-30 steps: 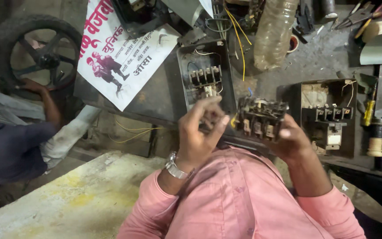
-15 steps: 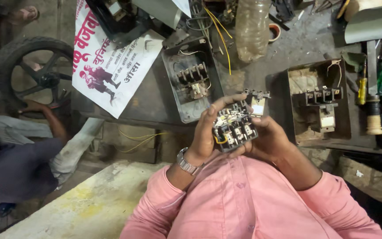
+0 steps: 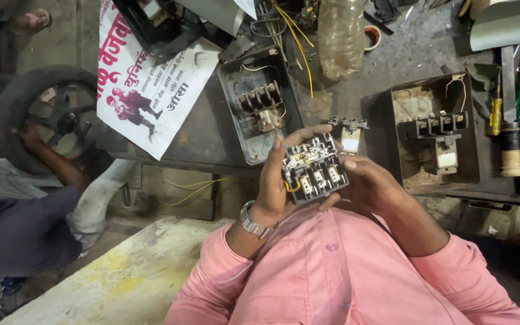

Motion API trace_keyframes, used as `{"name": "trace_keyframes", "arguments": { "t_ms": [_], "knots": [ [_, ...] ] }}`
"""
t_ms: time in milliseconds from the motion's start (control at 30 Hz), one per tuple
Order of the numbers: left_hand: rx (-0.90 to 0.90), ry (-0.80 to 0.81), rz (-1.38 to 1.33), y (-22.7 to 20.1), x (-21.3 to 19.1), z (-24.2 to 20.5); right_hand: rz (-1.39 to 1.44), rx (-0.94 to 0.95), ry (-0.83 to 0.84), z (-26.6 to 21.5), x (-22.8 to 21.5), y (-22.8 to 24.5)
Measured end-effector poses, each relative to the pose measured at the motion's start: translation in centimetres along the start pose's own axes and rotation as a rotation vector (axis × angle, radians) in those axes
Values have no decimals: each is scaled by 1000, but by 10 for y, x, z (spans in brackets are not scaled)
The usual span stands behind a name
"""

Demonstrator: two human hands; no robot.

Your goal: The person assembles small electrical components, likely contactors, by hand. They handle the components, align parts, and place them into a metal housing on a cluttered workbench.

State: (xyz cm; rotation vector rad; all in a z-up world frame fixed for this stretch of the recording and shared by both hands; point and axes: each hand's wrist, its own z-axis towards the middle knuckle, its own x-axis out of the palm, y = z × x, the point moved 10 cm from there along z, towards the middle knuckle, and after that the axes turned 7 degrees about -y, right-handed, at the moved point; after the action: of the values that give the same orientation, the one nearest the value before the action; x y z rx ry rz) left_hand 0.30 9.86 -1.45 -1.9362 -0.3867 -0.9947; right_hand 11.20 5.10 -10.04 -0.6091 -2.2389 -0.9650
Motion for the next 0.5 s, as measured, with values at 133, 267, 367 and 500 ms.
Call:
{"name": "trace_keyframes", "arguments": {
  "t_ms": [133,267,367,500],
  "knots": [
    [115,44,161,-7,5,-2,-152,-72,18,-10,6,14],
    [57,80,185,4,11,0,-272,-90,-54,-13,0,21],
    [188,21,397,-7,2,0,-293,-140,-115,-16,-10,28],
    [733,-348,1384,-60,-27,-30,-270,-305,-239,-33,-35,59]
  ]
}}
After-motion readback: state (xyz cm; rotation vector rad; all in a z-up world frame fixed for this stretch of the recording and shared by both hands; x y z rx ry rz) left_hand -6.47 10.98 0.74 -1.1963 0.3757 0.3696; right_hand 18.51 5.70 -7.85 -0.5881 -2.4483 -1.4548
